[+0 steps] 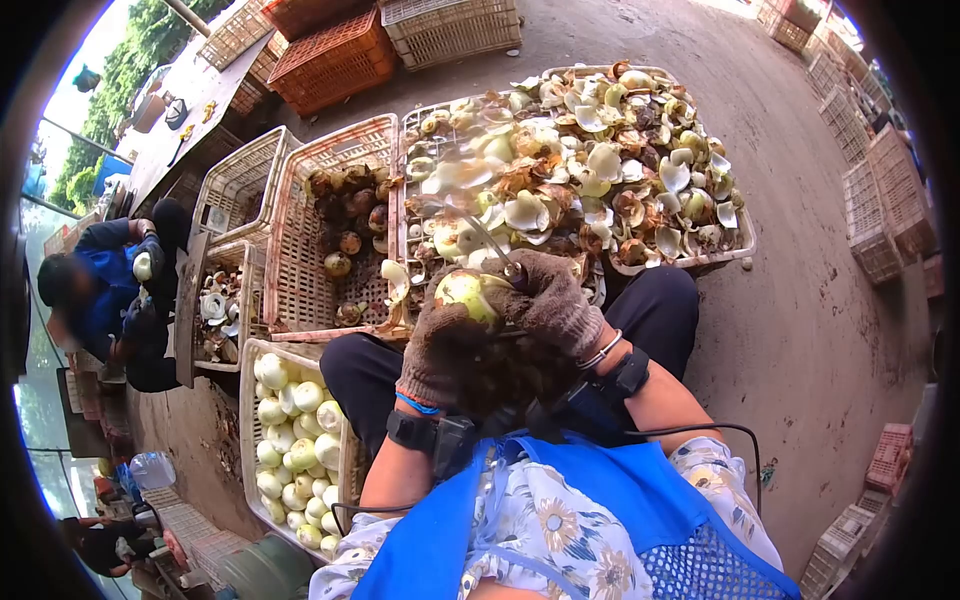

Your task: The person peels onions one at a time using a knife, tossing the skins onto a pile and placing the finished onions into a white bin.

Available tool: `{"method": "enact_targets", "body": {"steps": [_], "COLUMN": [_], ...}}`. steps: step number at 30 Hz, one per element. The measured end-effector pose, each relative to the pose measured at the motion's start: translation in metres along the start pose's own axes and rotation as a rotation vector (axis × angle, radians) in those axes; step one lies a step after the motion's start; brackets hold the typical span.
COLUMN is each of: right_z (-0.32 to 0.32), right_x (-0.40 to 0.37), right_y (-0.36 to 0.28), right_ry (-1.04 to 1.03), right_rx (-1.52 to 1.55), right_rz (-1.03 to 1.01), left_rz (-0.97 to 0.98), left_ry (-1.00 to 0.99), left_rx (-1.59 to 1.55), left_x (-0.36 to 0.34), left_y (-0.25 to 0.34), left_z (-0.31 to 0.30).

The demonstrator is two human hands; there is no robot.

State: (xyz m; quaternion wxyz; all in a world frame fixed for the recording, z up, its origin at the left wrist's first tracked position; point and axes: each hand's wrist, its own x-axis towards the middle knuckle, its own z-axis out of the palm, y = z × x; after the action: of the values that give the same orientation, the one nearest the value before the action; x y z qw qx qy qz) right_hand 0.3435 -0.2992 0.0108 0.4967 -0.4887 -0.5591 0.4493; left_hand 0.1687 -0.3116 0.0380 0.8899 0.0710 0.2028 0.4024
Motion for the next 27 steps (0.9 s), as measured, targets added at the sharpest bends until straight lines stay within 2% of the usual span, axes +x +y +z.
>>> {"method": "enact_targets", "body": {"steps": [3, 4, 5, 7, 8, 9, 11, 12, 13, 14, 15, 16, 18, 19, 20, 21, 22, 23, 24, 25, 26, 27], "right_z": [-0.003, 0.000, 0.002, 0.007, 0.010, 0.011, 0.009, 0.006, -0.005, -0.013, -0.019, -0.018, -0.013, -0.024, -0.033, -0.043, -0.053, -0.056, -0.058, -0.060, -0.058, -0.051], "right_x": [-0.005, -0.005, -0.005, -0.009, -0.013, -0.014, -0.001, 0.012, 0.029, 0.044, 0.055, 0.061, 0.079, 0.085, 0.094, 0.100, 0.100, 0.098, 0.095, 0.093, 0.085, 0.073], "right_y": [0.000, -0.006, -0.012, -0.023, -0.029, -0.027, -0.022, -0.029, -0.020, -0.023, -0.026, -0.016, 0.002, 0.000, 0.013, 0.026, 0.019, 0.014, 0.008, 0.005, 0.006, 0.009], "right_ry": [0.007, 0.035, 0.042, 0.046, 0.007, 0.019, 0.046, 0.127, 0.214, 0.214, 0.217, 0.228, 0.357, 0.313, 0.373, 0.430, 0.366, 0.370, 0.398, 0.423, 0.492, 0.494], "right_rx": [-0.038, 0.011, 0.002, -0.388, -0.316, -0.325, 0.007, 0.203, 0.270, 0.161, 0.054, 0.056, -0.371, -0.479, -0.482, -0.481, -0.599, -0.592, -0.560, -0.531, -0.491, -0.494], "right_rz": [0.102, -0.013, -0.001, -0.342, -0.337, -0.321, -0.030, 0.093, 0.081, 0.161, 0.246, 0.245, 0.066, 0.154, 0.184, 0.215, 0.173, 0.173, 0.120, 0.064, -0.092, -0.089], "left_rz": [0.088, 0.146, 0.181, 0.166, 0.201, 0.107, 0.451, 0.443, 0.432, 0.430, 0.431, 0.498, 0.573, 0.638, 0.704, 0.534, 0.427, 0.294, 0.292, 0.257, 0.220, 0.215], "left_ry": [0.071, 0.071, 0.041, 0.000, 0.116, 0.193, -0.097, -0.108, -0.009, 0.089, 0.084, 0.046, -0.007, 0.080, 0.179, 0.206, 0.040, -0.117, -0.117, -0.262, -0.408, -0.407], "left_rx": [0.127, 0.273, 0.469, 0.230, 0.419, 0.489, 1.496, 1.495, 1.342, 1.187, 1.188, 1.222, 1.258, 1.622, 1.986, 1.064, 0.487, -0.088, -0.086, -0.196, -0.308, -0.310], "left_x": [0.000, 0.002, -0.001, -0.002, -0.001, 0.000, 0.005, 0.005, 0.005, 0.008, 0.012, 0.019, 0.025, 0.021, 0.020, 0.031, 0.034, 0.034, 0.034, 0.035, 0.036, 0.037], "left_y": [0.005, 0.005, 0.010, 0.008, 0.008, 0.013, 0.014, 0.013, 0.011, 0.010, 0.006, 0.002, 0.003, 0.006, 0.009, 0.007, 0.010, 0.013, 0.015, 0.015, 0.014, 0.014], "left_z": [-0.004, -0.002, -0.006, -0.001, -0.004, -0.007, -0.047, -0.046, -0.043, -0.040, -0.045, -0.056, -0.058, -0.057, -0.055, -0.070, -0.065, -0.060, -0.059, -0.058, -0.057, -0.050]}}
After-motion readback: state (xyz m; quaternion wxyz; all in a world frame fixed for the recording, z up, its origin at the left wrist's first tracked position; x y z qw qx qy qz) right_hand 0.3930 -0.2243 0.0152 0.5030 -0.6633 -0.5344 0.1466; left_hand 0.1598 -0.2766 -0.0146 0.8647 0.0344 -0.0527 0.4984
